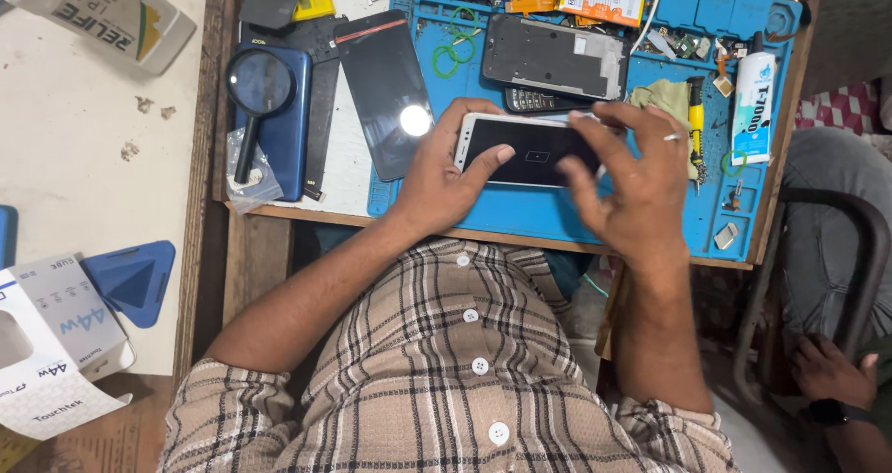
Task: The person handles a white smartphone, repeatedly inserting and removing a SIM card tray, then connects a charging cable and presses the power button. The phone is turned over and inspected while connected to power.
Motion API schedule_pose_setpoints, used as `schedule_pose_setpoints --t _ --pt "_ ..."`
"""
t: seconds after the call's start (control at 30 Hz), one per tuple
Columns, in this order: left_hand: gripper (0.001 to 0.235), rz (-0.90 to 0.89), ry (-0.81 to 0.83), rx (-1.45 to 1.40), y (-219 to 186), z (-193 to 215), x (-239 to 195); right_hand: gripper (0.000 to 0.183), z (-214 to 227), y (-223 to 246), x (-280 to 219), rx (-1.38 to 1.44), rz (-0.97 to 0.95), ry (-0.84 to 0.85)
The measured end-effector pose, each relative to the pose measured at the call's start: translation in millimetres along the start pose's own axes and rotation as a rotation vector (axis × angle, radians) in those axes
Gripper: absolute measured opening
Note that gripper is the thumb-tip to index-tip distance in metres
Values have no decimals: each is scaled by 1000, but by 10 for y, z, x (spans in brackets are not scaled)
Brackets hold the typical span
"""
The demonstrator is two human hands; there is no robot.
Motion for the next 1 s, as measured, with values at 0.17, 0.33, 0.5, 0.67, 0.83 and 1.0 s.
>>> schedule_pose_setpoints --t 0.17,0.33,0.5,0.67,0.83,1.0 --pt "36 169 -7 -121 38 -49 -10 85 -127 26 -68 8 50 50" --pt "37 118 42 -105 77 -68 -45 79 -240 -32 -206 38 -26 21" --pt "37 42 62 -25 118 -60 -67 78 -267 -72 -295 9 -7 -5" --pt "36 7 55 32 134 -54 -78 79 -267 -70 -324 -2 0 -5" --pt "36 40 71 51 119 -56 -82 79 -290 -16 -314 -27 37 8" --pt "35 -22 59 18 74 -50 -85 77 -314 27 -309 -8 45 -18"
Point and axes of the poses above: each hand's wrist, its own x-axis towards the middle knuckle, its own z-axis out of the back of the hand, y = z × x, the point moved 2 cm from there along x, towards the middle knuckle, and after that the axes turned 13 degrees about -y, right-handed, at the moved point
